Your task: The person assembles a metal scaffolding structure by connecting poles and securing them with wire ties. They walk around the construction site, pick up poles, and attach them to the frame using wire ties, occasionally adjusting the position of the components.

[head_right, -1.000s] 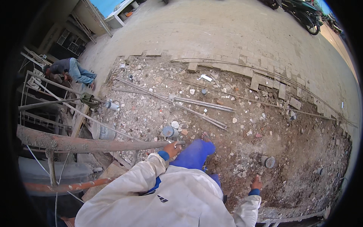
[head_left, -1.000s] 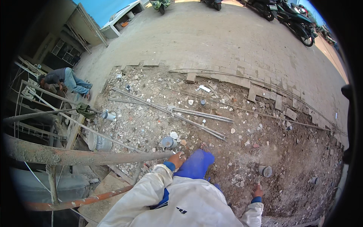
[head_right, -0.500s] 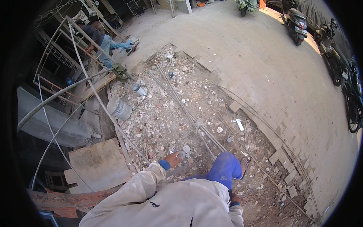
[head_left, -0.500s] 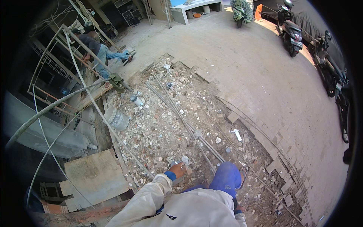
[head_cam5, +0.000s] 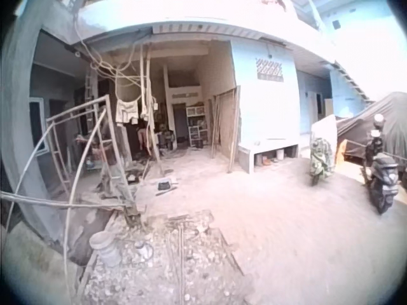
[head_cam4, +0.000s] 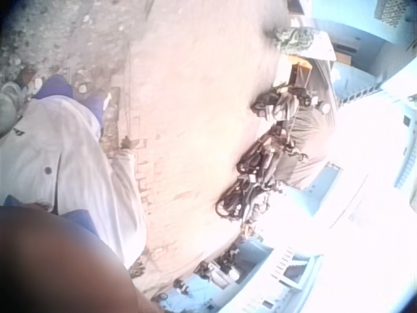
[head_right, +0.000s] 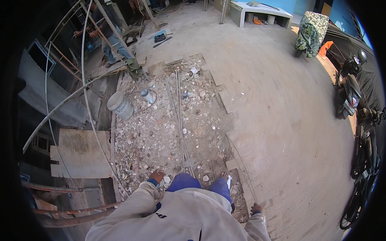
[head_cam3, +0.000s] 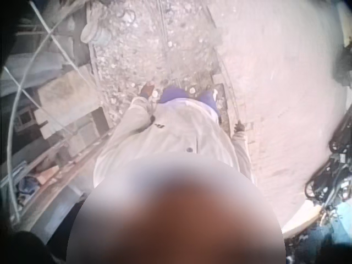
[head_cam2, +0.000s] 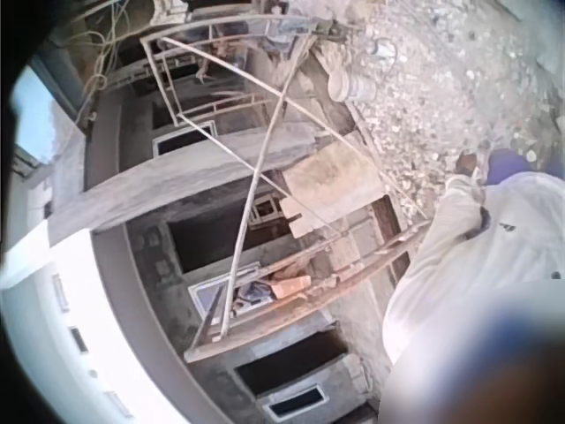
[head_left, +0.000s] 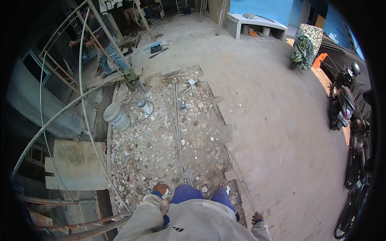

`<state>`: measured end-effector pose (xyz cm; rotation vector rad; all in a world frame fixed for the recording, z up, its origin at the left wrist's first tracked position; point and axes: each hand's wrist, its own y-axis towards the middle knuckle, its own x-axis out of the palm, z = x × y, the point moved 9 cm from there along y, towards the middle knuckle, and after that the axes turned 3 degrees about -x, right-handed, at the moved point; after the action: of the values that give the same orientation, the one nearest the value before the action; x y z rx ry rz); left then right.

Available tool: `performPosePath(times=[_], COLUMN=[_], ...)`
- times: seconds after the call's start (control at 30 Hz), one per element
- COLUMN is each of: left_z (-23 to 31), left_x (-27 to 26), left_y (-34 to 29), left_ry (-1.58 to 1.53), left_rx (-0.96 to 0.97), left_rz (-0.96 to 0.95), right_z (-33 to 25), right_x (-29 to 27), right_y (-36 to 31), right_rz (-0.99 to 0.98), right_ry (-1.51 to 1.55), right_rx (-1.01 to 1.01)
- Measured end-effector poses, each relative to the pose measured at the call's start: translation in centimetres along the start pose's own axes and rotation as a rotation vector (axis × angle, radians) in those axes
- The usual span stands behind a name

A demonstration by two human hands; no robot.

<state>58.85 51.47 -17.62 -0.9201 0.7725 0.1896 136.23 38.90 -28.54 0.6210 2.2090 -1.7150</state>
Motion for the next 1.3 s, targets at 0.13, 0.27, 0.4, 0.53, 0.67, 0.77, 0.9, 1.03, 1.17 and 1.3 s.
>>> performPosePath(times=[0.13, 0.27, 0.4, 0.53, 0.67, 0.77, 0.9, 1.03, 1.17, 1.3], left_z=[3.2, 3.3, 5.8, 15.6, 29.2, 44.1, 61.3, 75.4, 80.5, 81.0], left_x=[0.0, 1.4, 2.0, -2.2, -13.4, -22.5, -28.4, -31.6, -32.6, -36.3], left_y=[1.1, 6.6, 16.7, 31.0, 44.8, 53.4, 61.9, 68.4, 74.8, 76.4], left_ry=[-0.035, 0.005, 0.051, 0.458, -0.379, -0.353, -0.347, -0.242, -0.073, 0.143], left_rx=[-0.029, -0.207, -0.269, -0.072, -0.232, 0.081, 0.207, 0.362, 0.114, -0.065], left_rz=[0.090, 0.056, -0.102, -0.298, 0.029, 0.162, 0.106, 0.063, -0.011, -0.160], right_z=[-32.0, -59.6, -77.0, -83.9, -79.1, -76.8, -76.6, -84.0, -102.1, -132.5], right_x=[-2.6, 7.8, 23.1, 36.0, 40.6, 39.2, 36.5, 38.2, 45.6, 54.2], right_y=[5.1, -0.9, -9.3, -7.4, -1.4, -0.2, 1.7, 7.3, 10.7, 7.9], right_rz=[0.070, -0.075, -0.382, -0.469, -0.500, -0.459, -0.326, -0.278, -0.292, -0.400], right_ry=[-0.196, -0.254, -0.181, -0.272, -0.971, -0.701, -0.352, -0.343, -0.346, -0.443], right_rx=[-0.518, -0.934, -1.098, -0.944, -0.511, -0.246, 0.058, 0.166, 0.145, -0.148])
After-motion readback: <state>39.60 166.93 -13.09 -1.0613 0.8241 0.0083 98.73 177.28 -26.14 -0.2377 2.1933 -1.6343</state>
